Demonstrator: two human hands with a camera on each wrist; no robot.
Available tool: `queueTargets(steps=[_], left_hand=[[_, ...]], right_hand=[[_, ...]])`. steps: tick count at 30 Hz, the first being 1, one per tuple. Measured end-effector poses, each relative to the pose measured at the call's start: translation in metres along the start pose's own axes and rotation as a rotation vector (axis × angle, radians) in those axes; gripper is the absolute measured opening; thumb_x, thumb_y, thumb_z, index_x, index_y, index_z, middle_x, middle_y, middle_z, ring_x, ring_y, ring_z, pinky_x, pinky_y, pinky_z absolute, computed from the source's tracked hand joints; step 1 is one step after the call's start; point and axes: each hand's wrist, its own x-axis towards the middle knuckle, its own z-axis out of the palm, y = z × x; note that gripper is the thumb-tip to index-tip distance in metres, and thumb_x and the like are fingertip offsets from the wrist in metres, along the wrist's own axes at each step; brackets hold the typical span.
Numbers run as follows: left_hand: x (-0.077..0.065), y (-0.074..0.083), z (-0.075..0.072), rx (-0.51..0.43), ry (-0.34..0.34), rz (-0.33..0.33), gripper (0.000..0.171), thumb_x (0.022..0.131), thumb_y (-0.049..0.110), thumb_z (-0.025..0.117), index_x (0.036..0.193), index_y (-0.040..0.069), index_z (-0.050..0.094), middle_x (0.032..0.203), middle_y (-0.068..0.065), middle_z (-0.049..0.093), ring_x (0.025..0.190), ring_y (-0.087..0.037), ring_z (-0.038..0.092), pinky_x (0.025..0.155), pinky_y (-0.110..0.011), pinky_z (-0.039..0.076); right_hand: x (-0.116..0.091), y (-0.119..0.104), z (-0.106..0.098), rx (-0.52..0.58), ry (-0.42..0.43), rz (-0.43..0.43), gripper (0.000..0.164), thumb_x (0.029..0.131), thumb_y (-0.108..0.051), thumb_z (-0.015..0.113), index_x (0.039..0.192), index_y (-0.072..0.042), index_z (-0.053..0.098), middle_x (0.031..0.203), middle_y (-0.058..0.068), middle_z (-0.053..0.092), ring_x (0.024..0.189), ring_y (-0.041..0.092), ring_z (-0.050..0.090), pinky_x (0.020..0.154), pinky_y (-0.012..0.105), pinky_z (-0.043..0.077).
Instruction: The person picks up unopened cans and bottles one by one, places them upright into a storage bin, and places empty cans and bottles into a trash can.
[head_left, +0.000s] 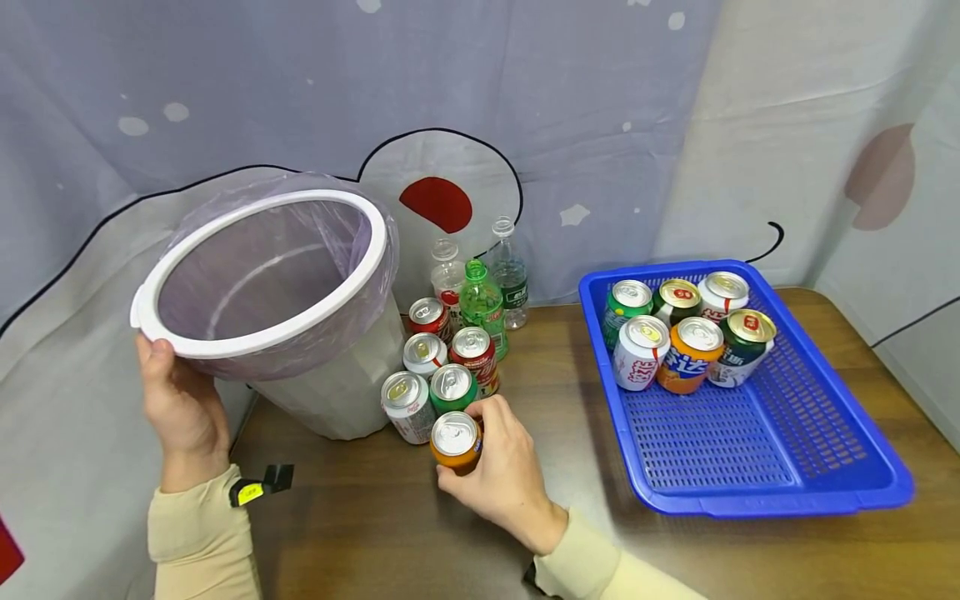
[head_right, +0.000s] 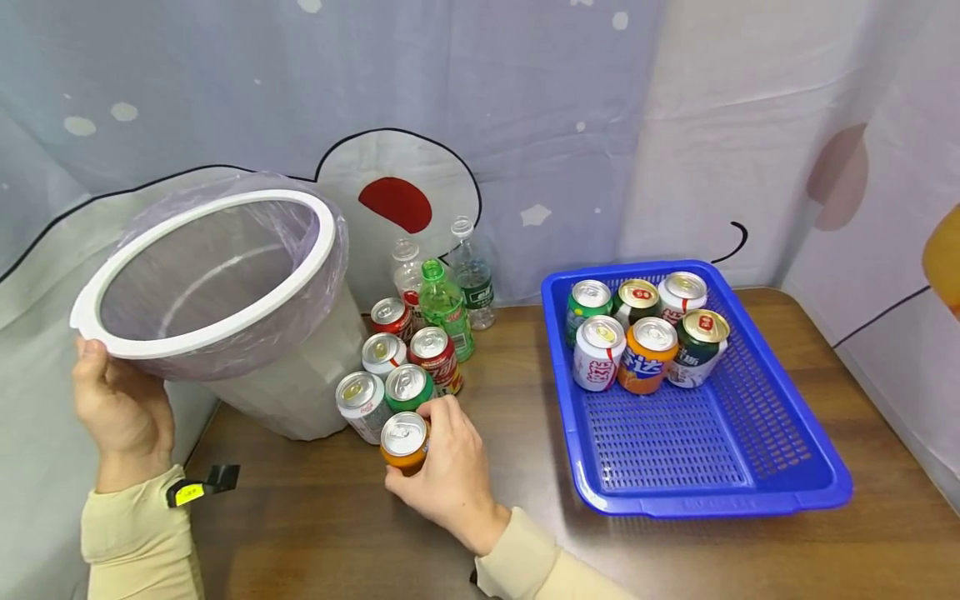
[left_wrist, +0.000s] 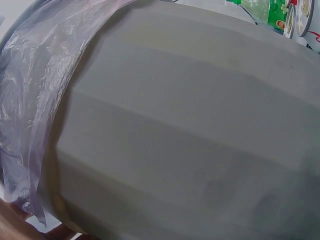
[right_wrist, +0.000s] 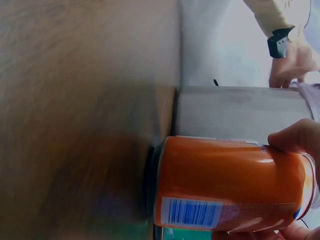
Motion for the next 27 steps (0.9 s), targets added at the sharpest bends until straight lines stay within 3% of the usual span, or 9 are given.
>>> queueTargets(steps=[15, 27], left_hand=[[0.000, 0.000, 0.000, -0.004, 0.000, -0.005, 0.061, 0.083, 0.022, 0.054, 0.139, 0.003, 0.044, 0.140, -0.023, 0.041, 0.128, -0.033, 0.037, 0.106, -0.043, 0.019], [0.001, 0.000, 0.001, 0.005, 0.000, -0.009, 0.061, 0.083, 0.022, 0.054, 0.140, 0.004, 0.044, 0.140, -0.023, 0.042, 0.128, -0.033, 0.037, 0.106, -0.042, 0.020]], right_hand=[[-0.004, 0.000, -0.027, 0.030, -0.049, 0.047, 0.068, 0.047, -0.035, 0.087, 0.105, -0.022, 0.052, 0.096, -0.017, 0.053, 0.083, 0.001, 0.057, 0.073, 0.026, 0.049], [0.001, -0.006, -0.080, 0.092, -0.080, 0.065, 0.068, 0.047, -0.032, 0.089, 0.107, -0.027, 0.056, 0.095, -0.021, 0.055, 0.084, -0.002, 0.056, 0.071, 0.023, 0.047]])
